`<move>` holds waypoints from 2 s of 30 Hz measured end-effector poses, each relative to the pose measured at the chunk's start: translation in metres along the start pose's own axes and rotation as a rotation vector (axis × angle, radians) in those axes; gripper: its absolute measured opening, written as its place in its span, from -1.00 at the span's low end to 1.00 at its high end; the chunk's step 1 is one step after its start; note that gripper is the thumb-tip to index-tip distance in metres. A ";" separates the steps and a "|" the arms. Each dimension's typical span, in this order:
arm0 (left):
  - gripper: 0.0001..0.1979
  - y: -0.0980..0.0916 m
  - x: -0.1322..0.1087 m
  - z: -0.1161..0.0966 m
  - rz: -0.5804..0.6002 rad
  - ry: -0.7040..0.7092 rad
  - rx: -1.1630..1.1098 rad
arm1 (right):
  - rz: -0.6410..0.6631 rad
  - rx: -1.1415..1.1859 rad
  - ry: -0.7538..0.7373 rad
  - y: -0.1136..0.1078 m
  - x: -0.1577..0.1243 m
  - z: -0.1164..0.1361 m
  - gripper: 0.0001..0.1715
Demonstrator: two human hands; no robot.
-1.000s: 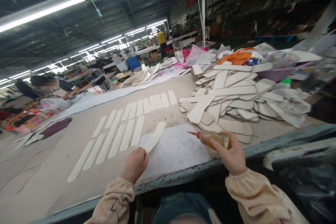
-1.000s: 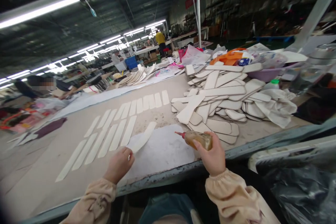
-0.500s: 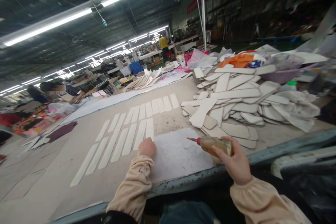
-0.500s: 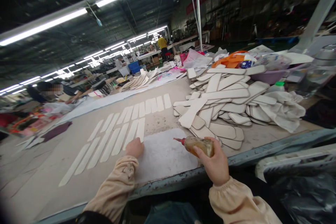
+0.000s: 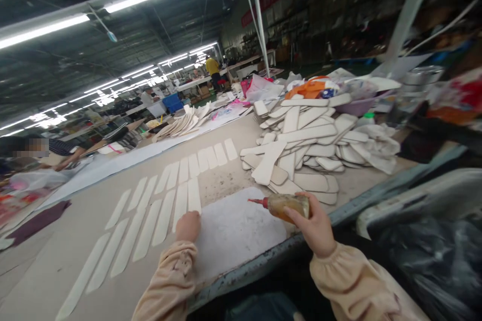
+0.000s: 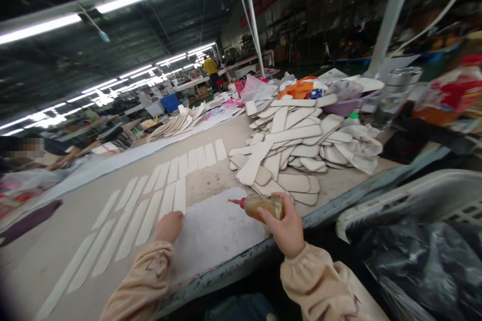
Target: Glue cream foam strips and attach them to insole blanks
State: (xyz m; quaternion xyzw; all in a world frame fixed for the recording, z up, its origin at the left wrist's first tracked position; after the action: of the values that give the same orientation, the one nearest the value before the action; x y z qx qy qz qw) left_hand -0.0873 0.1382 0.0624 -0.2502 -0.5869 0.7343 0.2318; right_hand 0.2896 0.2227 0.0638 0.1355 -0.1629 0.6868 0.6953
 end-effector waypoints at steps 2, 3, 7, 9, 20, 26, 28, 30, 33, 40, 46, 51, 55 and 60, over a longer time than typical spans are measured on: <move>-0.70 0.000 -0.001 -0.001 -0.012 0.037 0.006 | -0.002 0.051 0.024 -0.001 0.001 0.002 -0.42; -0.70 0.001 -0.001 -0.001 -0.020 0.050 0.007 | -0.008 0.075 0.035 -0.002 0.002 0.004 -0.43; -0.65 0.002 0.002 0.004 -0.051 0.068 -0.002 | -0.067 0.101 0.053 -0.011 0.005 0.010 -0.45; -0.64 0.003 0.002 0.007 -0.076 0.059 -0.005 | -0.088 0.118 0.076 -0.016 0.006 0.012 -0.44; -0.56 -0.051 -0.015 -0.114 -0.055 0.118 -0.586 | -0.252 0.382 0.194 -0.035 0.014 0.006 -0.41; -0.56 -0.048 0.006 -0.215 0.033 0.164 -0.625 | -0.291 0.430 0.205 -0.040 0.017 0.002 -0.40; -0.61 -0.044 0.012 -0.228 0.036 0.134 -0.642 | -0.296 0.420 0.209 -0.040 0.018 0.001 -0.40; -0.66 -0.043 0.015 -0.235 0.036 0.098 -0.680 | -0.295 0.400 0.212 -0.040 0.018 0.001 -0.39; -0.68 -0.044 0.014 -0.235 0.060 0.061 -0.784 | -0.289 0.376 0.211 -0.039 0.019 0.000 -0.38; -0.58 -0.035 -0.030 -0.148 0.311 0.135 -1.157 | -0.269 0.372 0.212 -0.037 0.019 0.000 -0.37; -0.55 0.019 -0.067 -0.027 0.384 -0.036 -1.066 | -0.076 0.298 0.186 -0.016 0.004 0.006 -0.40; -0.61 0.036 -0.089 0.010 -0.121 0.091 -0.789 | 0.096 0.144 0.070 0.014 -0.017 0.010 -0.43; -0.74 0.046 -0.110 0.014 -0.382 0.351 -0.748 | 0.180 0.081 0.021 0.037 -0.035 0.006 -0.43; -0.83 0.062 -0.121 0.015 -0.425 0.575 -0.688 | 0.274 -0.007 -0.068 0.065 -0.053 0.003 -0.44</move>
State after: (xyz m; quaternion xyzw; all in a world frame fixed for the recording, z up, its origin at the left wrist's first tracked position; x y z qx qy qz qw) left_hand -0.0066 0.0379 0.0165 -0.3793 -0.7457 0.3358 0.4328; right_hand 0.2245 0.1743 0.0428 0.1327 -0.2057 0.7696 0.5897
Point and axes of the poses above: each hand's wrist, its own x-axis towards the middle knuckle, its own y-axis out of the palm, z = x × y, the point moved 4 cm from there along x, towards the middle knuckle, and after that the axes turned 15 degrees about -y, right-handed, at the moved point
